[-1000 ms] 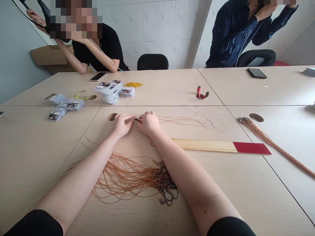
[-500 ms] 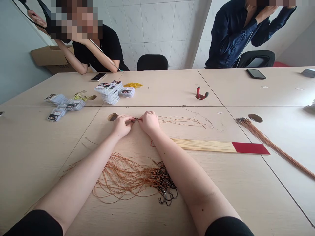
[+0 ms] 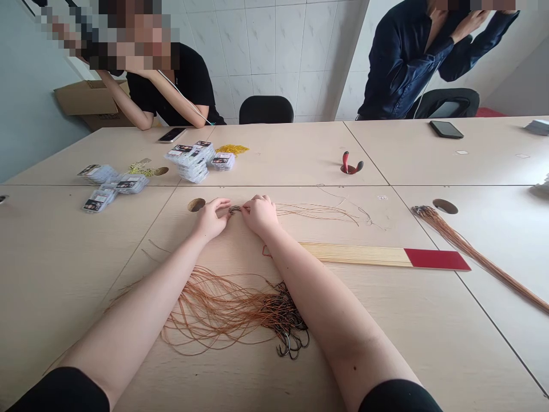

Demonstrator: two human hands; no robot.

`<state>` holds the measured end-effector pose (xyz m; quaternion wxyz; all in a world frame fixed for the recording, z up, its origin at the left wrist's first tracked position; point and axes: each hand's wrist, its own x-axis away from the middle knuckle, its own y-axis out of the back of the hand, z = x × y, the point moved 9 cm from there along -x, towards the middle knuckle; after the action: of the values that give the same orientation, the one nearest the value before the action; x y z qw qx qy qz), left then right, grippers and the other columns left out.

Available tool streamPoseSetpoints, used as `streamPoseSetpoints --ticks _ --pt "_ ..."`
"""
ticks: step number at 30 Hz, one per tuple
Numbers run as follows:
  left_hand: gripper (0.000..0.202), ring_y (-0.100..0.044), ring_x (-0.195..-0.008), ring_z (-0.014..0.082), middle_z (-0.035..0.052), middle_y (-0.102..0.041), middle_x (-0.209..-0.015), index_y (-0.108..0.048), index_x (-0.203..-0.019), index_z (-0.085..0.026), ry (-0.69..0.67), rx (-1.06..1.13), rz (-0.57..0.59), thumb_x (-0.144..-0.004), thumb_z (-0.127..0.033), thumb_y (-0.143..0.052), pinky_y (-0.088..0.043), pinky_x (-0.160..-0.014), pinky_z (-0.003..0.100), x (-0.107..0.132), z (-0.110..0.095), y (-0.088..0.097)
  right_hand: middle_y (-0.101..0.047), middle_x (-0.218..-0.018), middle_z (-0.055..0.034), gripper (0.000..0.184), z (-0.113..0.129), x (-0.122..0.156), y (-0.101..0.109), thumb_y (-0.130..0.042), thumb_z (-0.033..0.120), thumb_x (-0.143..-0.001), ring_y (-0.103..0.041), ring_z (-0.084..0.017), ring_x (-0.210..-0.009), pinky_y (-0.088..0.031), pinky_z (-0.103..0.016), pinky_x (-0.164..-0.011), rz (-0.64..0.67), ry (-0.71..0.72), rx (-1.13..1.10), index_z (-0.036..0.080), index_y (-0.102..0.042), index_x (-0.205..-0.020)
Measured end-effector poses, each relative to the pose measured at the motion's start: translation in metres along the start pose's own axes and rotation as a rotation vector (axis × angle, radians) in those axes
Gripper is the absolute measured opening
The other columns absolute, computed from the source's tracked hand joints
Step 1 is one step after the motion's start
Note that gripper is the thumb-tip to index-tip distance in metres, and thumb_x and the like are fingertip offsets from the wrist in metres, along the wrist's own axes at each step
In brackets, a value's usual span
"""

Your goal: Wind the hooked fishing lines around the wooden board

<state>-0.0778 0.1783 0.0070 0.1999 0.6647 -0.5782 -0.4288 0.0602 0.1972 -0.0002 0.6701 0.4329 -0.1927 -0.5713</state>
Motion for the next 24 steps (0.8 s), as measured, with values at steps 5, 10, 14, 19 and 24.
streamPoseSetpoints --ticks 5,10,14,19,24 --pt "0.035 -0.060 -0.097 0.0195 0.0039 -0.068 -0.097 -0.055 -0.105 -0.021 0.011 0.023 0.002 -0.071 -0.015 -0.056 -0.044 -0.087 0.032 -0.0003 0.0005 0.0004 -0.057 -0.091 -0.0046 0.024 -0.0018 -0.0003 -0.0005 -0.045 0.033 -0.083 -0.042 -0.021 -0.094 -0.035 -0.032 -0.080 -0.009 -0.003 -0.013 0.027 -0.068 -0.084" --pt "0.032 -0.060 -0.095 0.0203 0.0024 -0.069 -0.093 -0.056 -0.102 -0.022 0.014 0.032 0.005 -0.071 -0.016 -0.056 -0.044 -0.085 0.033 -0.0009 0.0011 -0.0003 -0.057 -0.093 -0.0051 0.022 -0.0012 -0.0001 0.0012 -0.048 0.034 -0.080 -0.043 -0.021 -0.094 -0.036 -0.032 -0.081 -0.019 -0.004 -0.014 0.025 -0.067 -0.086" --pt "0.031 -0.061 -0.092 0.0206 0.0018 -0.069 -0.090 -0.056 -0.101 -0.023 0.023 0.027 0.009 -0.071 -0.016 -0.056 -0.045 -0.083 0.033 -0.0010 0.0015 -0.0001 -0.057 -0.093 -0.0047 0.020 -0.0010 -0.0001 0.0017 -0.052 0.034 -0.077 -0.043 -0.022 -0.094 -0.036 -0.033 -0.080 -0.021 -0.001 -0.013 0.025 -0.067 -0.086" --pt "0.033 -0.060 -0.094 0.0205 0.0009 -0.069 -0.091 -0.057 -0.099 -0.022 0.000 -0.005 0.004 -0.069 -0.012 -0.052 -0.045 -0.084 0.032 0.0003 -0.0045 0.0020 -0.057 -0.091 -0.0051 0.020 -0.0017 0.0001 0.0016 -0.050 0.032 -0.077 -0.043 -0.022 -0.094 -0.037 -0.032 -0.079 -0.021 -0.002 -0.015 0.025 -0.068 -0.084" --pt "0.035 -0.059 -0.094 0.0206 0.0010 -0.067 -0.094 -0.061 -0.096 -0.022 -0.014 -0.046 -0.014 -0.063 -0.013 -0.052 -0.044 -0.086 0.031 0.0008 -0.0070 0.0026 -0.057 -0.089 -0.0060 0.022 -0.0010 0.0008 0.0017 -0.049 0.034 -0.079 -0.043 -0.022 -0.094 -0.037 -0.030 -0.077 -0.016 -0.004 -0.015 0.024 -0.069 -0.082"
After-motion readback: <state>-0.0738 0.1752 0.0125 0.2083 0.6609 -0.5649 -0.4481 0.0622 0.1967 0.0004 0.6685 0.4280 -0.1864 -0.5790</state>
